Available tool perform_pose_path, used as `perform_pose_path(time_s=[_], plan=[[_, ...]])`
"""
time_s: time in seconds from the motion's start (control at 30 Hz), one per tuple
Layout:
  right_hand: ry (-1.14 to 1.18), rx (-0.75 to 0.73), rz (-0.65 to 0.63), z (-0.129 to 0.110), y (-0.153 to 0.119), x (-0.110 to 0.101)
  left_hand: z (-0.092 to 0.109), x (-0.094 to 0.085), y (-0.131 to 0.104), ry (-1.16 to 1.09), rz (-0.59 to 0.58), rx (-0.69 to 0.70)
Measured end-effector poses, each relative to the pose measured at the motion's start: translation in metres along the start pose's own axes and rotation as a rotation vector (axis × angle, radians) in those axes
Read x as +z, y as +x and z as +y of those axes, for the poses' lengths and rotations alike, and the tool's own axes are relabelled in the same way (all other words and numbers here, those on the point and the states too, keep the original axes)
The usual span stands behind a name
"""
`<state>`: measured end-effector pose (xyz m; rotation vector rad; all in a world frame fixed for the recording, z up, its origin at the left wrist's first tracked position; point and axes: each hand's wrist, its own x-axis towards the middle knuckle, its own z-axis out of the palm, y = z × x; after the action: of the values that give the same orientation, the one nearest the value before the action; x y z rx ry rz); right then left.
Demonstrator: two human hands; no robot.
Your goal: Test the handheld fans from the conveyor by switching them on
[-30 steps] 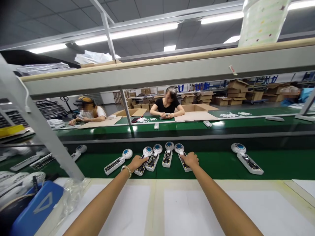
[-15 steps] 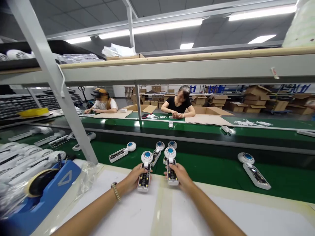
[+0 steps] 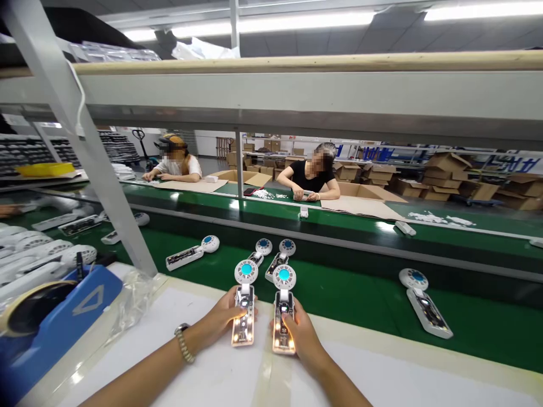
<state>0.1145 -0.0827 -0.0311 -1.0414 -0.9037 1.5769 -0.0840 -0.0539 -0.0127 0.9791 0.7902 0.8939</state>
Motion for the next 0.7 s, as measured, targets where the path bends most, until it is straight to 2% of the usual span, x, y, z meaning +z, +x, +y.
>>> perform_pose_path(time_s=[0.4,0.7], plan=[[-0.004,0.009,0.032,-0.0003,-0.0040,0.0004,0.0009,0.0040,-0.0020,0.012,0.046,-0.017],[0.025,0.003,-0.036,-0.0046,-0.0058,0.0031,-0.0010,0.0042,-0.0021,-0.004,0.049,0.008]])
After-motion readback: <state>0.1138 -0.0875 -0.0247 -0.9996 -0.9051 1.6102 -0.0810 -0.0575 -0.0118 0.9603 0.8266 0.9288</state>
